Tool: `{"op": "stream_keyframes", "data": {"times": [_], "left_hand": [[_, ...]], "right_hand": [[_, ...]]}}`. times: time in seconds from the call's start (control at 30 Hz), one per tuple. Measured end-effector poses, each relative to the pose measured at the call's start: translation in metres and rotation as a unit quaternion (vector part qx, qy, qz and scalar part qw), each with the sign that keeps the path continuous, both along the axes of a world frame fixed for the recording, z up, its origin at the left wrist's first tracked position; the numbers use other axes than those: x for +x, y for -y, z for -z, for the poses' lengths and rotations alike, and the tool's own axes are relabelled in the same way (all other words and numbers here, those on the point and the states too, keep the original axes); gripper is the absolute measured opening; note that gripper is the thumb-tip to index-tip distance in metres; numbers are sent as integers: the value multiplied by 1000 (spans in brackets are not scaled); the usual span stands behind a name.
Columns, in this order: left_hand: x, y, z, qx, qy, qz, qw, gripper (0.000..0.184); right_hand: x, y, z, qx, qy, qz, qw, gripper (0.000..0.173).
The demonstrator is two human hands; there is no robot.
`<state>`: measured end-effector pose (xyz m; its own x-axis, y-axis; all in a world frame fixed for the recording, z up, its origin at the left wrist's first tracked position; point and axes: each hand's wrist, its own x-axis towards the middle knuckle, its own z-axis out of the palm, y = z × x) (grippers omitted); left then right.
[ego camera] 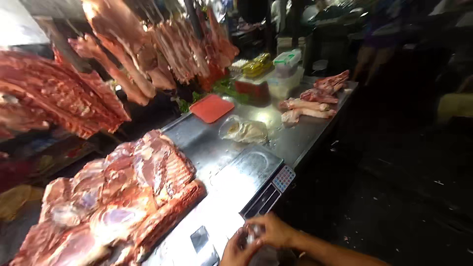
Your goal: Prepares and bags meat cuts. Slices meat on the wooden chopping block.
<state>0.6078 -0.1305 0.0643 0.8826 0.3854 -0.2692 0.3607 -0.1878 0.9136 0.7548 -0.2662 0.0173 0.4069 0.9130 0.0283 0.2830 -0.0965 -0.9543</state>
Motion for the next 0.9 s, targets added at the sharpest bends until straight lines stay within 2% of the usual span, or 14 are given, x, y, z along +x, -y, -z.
{"op": "stream_keyframes", "data": {"times": [0.03,0.1,0.2,0.27,0.33,0.43,0.5,0.57,0.6,0.67,0.73,0.8,0.83,0.9], "left_hand": [[16,-11,-7,137,-42,-4,990,42],[46,-35,-13,309,-121,-40,942,48],[67,-66,13,346,-63,-179,919,27],[81,-73,29,229,-23,-298,926,17],[95,-72,41,28,39,-398,916,15],[119,-63,39,-255,144,-479,827,8],[127,-63,34,-370,185,-466,782,17],[136,-65,27,-404,174,-411,799,37],[141,-67,27,-382,152,-380,829,42],[153,-72,35,-268,99,-356,890,42],[168,-78,46,-182,62,-357,914,43],[180,-84,59,-146,30,-353,924,45],[184,-86,66,-135,18,-351,927,45],[190,-88,79,-113,8,-347,931,43]], "right_hand": [[12,-3,1,0,-25,63,998,32],[38,-10,4,28,-56,174,983,22],[77,-21,12,75,-111,276,952,24],[98,-26,15,110,-235,295,919,29],[113,-32,15,135,-389,290,864,32],[130,-43,22,140,-542,246,792,35],[141,-52,33,108,-555,252,785,32],[158,-67,39,70,-522,293,798,26],[167,-75,40,60,-497,311,808,24],[183,-90,42,58,-433,332,836,23],[199,-92,45,54,-298,300,905,26],[209,-84,39,37,-108,269,956,44],[209,-81,32,47,-8,272,961,47],[198,-82,20,127,104,252,954,31]]}}
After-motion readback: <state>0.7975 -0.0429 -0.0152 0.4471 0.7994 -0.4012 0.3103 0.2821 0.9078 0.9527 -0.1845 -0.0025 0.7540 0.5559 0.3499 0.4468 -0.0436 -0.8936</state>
